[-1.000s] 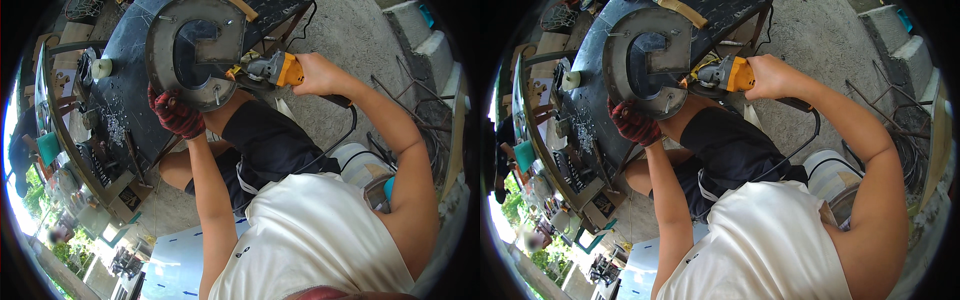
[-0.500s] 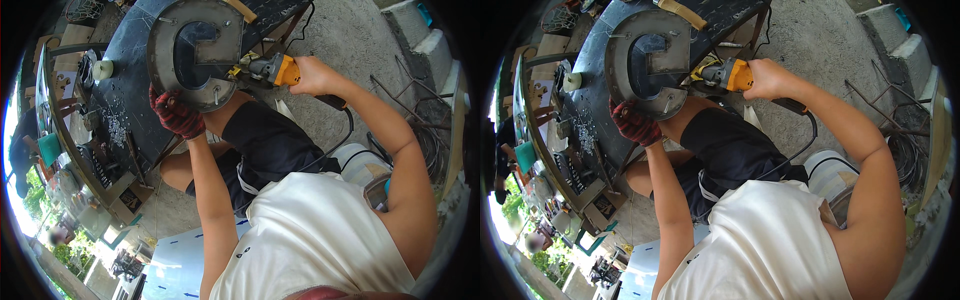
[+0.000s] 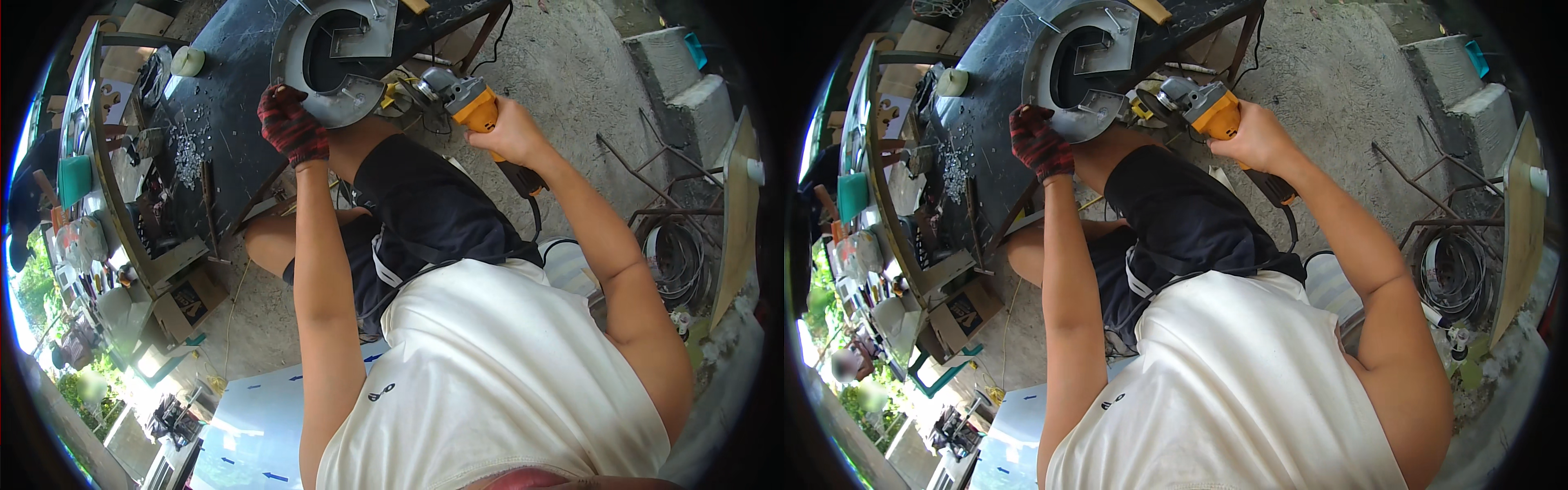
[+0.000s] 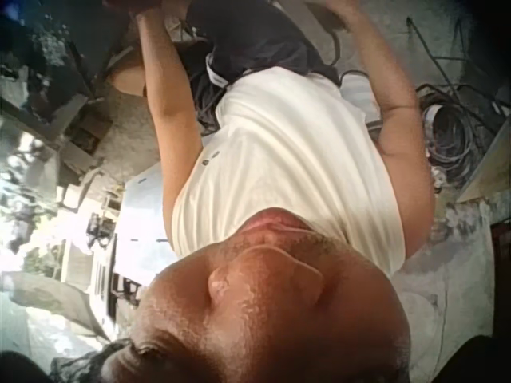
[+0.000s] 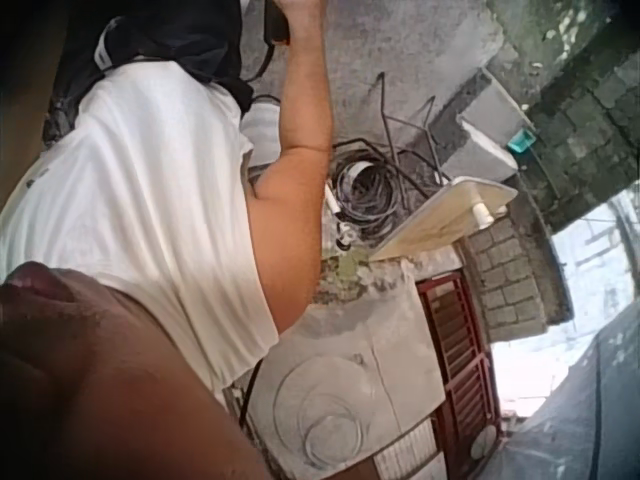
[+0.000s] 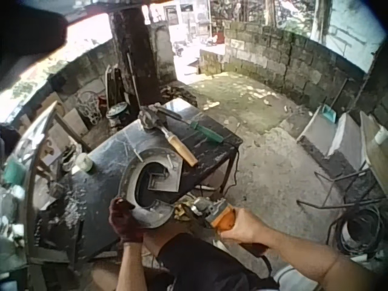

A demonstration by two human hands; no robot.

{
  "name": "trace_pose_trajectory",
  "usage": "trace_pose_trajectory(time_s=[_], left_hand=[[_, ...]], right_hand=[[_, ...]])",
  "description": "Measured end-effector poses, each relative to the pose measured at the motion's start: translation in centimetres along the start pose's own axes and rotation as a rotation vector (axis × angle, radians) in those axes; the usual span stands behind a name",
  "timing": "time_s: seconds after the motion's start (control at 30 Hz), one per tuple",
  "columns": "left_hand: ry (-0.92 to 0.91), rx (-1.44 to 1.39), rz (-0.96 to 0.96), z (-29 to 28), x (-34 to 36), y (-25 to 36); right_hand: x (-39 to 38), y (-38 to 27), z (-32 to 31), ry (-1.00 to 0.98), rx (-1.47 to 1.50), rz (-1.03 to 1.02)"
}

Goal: Grinding the edges of a metal sign letter with an angle grinder.

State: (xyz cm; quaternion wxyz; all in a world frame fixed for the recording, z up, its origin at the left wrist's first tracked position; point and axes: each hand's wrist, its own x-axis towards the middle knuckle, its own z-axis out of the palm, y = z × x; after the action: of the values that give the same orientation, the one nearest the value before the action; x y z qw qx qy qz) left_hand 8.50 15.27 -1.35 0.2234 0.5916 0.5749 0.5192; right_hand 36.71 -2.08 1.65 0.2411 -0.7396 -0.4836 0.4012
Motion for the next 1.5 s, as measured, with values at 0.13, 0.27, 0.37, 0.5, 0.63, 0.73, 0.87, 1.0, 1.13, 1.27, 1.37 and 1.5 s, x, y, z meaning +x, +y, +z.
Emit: trace_pose_trajectory(time_s=[0.13,0.27,0.37,0.5,0.63,0.73,0.87,1.0,1.13,1.27,1.37,1.5], left_hand=[[-0.008,0.025,0.008,-0.3,0.1,-0.9],[0.006,0.040,-0.034,-0.2,-0.4,0.1],[0.015,0.036,-0.047,-0.2,-0.5,0.6],[0.006,0.111,-0.037,-0.4,-0.6,1.3],[-0.001,0.120,-0.060,-0.6,-0.6,2.7],[0.023,0.108,-0.067,-0.6,-0.6,2.5],[0.018,0.105,-0.067,-0.6,-0.7,2.5],[0.055,0.097,-0.079,-0.3,-0.9,2.6],[0.042,0.072,-0.062,-0.4,-1.2,3.0],[0.105,0.114,-0.025,-0.1,-1.2,2.1],[0.117,0.101,-0.048,0.2,-1.2,2.0],[0.128,0.085,-0.064,0.0,-1.3,2.6]], right_hand=[[-0.3,-0.6,0.4,0.022,0.011,0.047],[-1.0,-1.1,0.8,0.047,0.061,0.020],[-1.0,-0.9,1.2,0.060,0.064,-0.004],[-0.8,0.0,2.0,0.078,0.072,-0.003],[-0.9,0.4,2.4,0.108,0.118,-0.049],[-1.2,-0.2,2.5,0.119,0.091,-0.037],[-1.1,-0.3,2.7,0.118,0.070,-0.016],[-1.2,-0.4,2.8,0.127,0.108,-0.029],[-2.0,-1.0,2.7,0.153,0.084,-0.017],[-1.9,-0.7,2.9,0.138,0.095,0.027],[-2.0,-0.8,3.2,0.166,0.067,0.028],[-2.3,-1.3,3.0,0.188,0.040,0.013]])
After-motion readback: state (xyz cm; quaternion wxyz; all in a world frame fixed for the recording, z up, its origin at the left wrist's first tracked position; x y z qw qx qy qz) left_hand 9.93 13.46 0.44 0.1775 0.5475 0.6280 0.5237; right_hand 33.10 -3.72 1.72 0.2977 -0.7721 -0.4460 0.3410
